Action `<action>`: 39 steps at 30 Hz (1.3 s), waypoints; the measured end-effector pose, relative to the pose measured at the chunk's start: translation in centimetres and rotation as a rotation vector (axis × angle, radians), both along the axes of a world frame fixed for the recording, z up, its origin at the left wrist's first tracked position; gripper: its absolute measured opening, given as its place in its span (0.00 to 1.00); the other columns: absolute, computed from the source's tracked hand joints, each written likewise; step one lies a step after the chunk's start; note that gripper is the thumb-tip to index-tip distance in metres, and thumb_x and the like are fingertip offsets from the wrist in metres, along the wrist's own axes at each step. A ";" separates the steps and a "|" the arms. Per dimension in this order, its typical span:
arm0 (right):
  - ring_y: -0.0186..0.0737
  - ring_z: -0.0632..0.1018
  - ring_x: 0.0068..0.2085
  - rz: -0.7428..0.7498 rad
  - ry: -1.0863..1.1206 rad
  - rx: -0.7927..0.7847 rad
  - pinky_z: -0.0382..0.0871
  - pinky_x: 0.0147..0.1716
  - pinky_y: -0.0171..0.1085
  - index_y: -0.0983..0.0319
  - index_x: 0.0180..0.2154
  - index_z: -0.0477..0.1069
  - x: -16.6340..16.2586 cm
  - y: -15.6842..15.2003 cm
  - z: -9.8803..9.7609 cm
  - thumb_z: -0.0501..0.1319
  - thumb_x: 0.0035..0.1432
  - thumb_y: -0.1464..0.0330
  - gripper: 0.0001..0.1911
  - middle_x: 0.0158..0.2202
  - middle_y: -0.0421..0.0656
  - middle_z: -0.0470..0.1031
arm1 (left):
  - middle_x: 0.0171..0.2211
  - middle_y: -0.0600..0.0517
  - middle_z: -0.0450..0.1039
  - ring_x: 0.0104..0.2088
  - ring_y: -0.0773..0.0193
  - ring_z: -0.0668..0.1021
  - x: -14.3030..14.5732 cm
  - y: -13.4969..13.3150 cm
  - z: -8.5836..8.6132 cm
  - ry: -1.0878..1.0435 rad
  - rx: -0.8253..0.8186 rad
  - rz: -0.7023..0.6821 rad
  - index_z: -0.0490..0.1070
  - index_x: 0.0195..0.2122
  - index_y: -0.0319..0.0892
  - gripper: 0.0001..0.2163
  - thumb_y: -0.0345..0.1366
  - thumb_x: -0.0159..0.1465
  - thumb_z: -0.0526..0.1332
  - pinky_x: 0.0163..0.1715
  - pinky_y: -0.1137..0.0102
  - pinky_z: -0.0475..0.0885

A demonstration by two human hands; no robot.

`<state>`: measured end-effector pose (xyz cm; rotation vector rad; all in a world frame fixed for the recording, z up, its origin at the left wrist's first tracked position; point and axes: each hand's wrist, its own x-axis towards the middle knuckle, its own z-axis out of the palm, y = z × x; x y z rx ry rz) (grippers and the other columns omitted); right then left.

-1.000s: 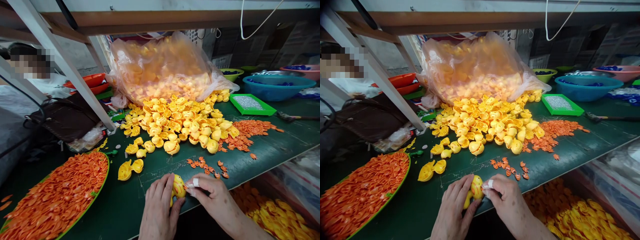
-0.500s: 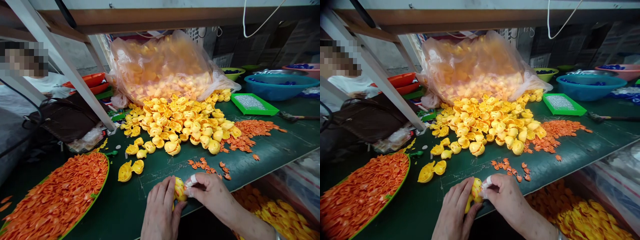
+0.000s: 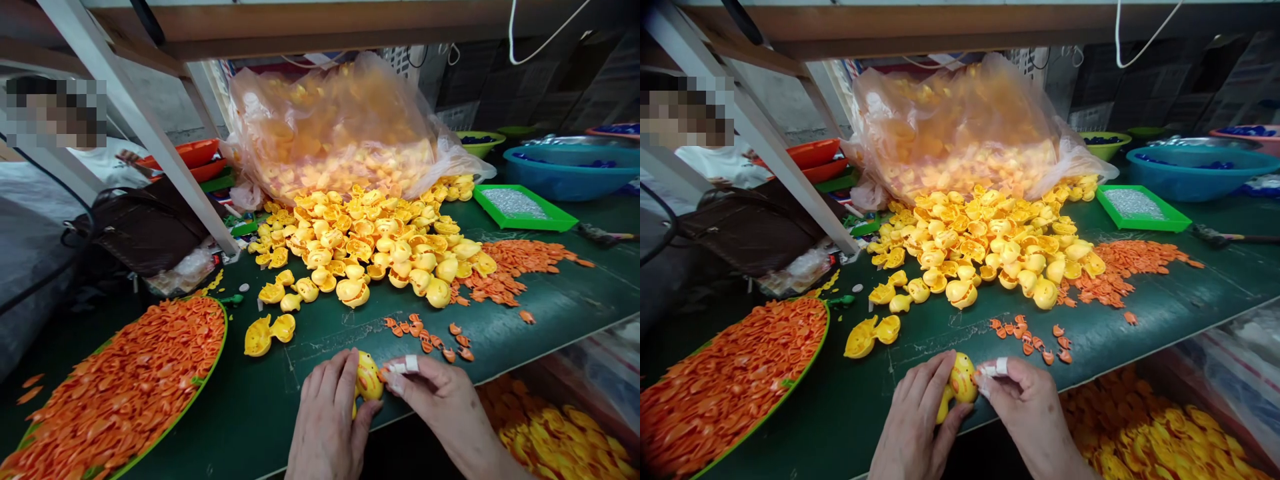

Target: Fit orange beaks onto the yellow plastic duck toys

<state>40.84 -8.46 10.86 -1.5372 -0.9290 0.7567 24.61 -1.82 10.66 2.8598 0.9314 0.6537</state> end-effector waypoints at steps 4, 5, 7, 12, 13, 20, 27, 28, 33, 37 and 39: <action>0.39 0.79 0.30 0.053 -0.101 0.068 0.76 0.30 0.31 0.60 0.29 0.77 0.2 -0.4 -0.1 0.63 0.53 0.59 0.11 0.29 0.44 0.78 | 0.49 0.43 0.71 0.45 0.59 0.75 0.1 0.1 0.2 0.006 0.016 -0.009 0.60 0.57 0.37 0.23 0.42 0.63 0.57 0.42 0.66 0.73; 0.39 0.79 0.31 0.071 -0.125 0.078 0.75 0.31 0.31 0.59 0.30 0.77 0.3 -0.5 -0.2 0.62 0.54 0.61 0.09 0.29 0.43 0.78 | 0.49 0.43 0.71 0.45 0.59 0.75 0.2 0.1 0.2 0.010 0.019 -0.009 0.60 0.57 0.37 0.23 0.42 0.63 0.57 0.42 0.65 0.73; 0.38 0.79 0.32 0.088 -0.130 0.071 0.75 0.33 0.30 0.59 0.31 0.77 0.4 -0.6 -0.5 0.62 0.55 0.63 0.08 0.31 0.43 0.78 | 0.49 0.43 0.71 0.45 0.59 0.75 0.2 0.0 0.3 0.014 0.024 -0.011 0.60 0.57 0.36 0.23 0.42 0.63 0.57 0.41 0.65 0.74; 0.39 0.79 0.30 0.039 0.113 -0.023 0.76 0.31 0.33 0.61 0.31 0.77 0.1 -0.1 -1.0 0.66 0.50 0.59 0.11 0.29 0.43 0.79 | 0.50 0.42 0.70 0.47 0.59 0.74 0.1 -0.2 0.0 0.014 0.001 0.000 0.58 0.58 0.36 0.23 0.41 0.64 0.57 0.44 0.65 0.73; 0.39 0.78 0.28 0.028 0.169 -0.038 0.76 0.30 0.33 0.61 0.31 0.76 0.0 0.0 -1.0 0.67 0.48 0.59 0.12 0.27 0.42 0.78 | 0.51 0.42 0.69 0.47 0.59 0.73 0.0 -0.2 -0.1 0.014 -0.007 0.003 0.57 0.58 0.36 0.24 0.41 0.64 0.56 0.44 0.65 0.72; 0.39 0.78 0.30 0.063 0.153 -0.065 0.75 0.31 0.33 0.61 0.29 0.76 0.0 0.7 -0.1 0.68 0.46 0.60 0.11 0.27 0.41 0.78 | 0.51 0.42 0.70 0.47 0.57 0.74 0.0 -0.1 0.0 -0.005 -0.053 0.015 0.58 0.58 0.39 0.22 0.41 0.64 0.56 0.44 0.63 0.72; 0.38 0.79 0.31 0.114 -0.005 -0.086 0.75 0.34 0.33 0.58 0.33 0.78 1.0 0.5 -0.1 0.64 0.50 0.62 0.09 0.31 0.40 0.79 | 0.50 0.43 0.70 0.46 0.59 0.74 0.0 0.0 0.0 -0.005 -0.015 0.004 0.59 0.57 0.38 0.23 0.42 0.63 0.57 0.44 0.66 0.72; 0.38 0.79 0.31 0.109 -0.002 -0.096 0.75 0.34 0.33 0.58 0.33 0.78 1.1 0.4 -0.1 0.64 0.50 0.61 0.09 0.31 0.40 0.79 | 0.50 0.43 0.71 0.46 0.59 0.74 0.0 0.0 0.0 -0.002 -0.009 0.004 0.59 0.57 0.38 0.23 0.42 0.63 0.57 0.43 0.66 0.73; 0.40 0.79 0.29 0.060 0.118 -0.094 0.77 0.31 0.35 0.59 0.32 0.78 1.0 0.2 -0.1 0.66 0.47 0.57 0.13 0.28 0.42 0.79 | 0.50 0.44 0.70 0.46 0.59 0.74 0.0 0.0 0.0 0.022 0.003 0.003 0.58 0.58 0.38 0.24 0.42 0.63 0.57 0.43 0.66 0.73; 0.41 0.79 0.28 0.014 0.211 -0.053 0.77 0.30 0.36 0.59 0.31 0.78 0.8 0.1 -0.2 0.68 0.44 0.55 0.16 0.28 0.43 0.79 | 0.55 0.42 0.65 0.53 0.54 0.69 0.1 -0.3 -0.2 -0.024 0.056 0.101 0.55 0.60 0.38 0.26 0.41 0.63 0.57 0.48 0.60 0.70; 0.41 0.79 0.27 0.011 0.205 -0.026 0.77 0.30 0.37 0.60 0.31 0.78 0.7 0.0 -0.2 0.68 0.44 0.54 0.17 0.28 0.43 0.79 | 0.59 0.41 0.60 0.58 0.49 0.63 0.1 -0.5 -0.4 -0.102 0.082 0.159 0.54 0.61 0.40 0.26 0.40 0.63 0.57 0.52 0.55 0.66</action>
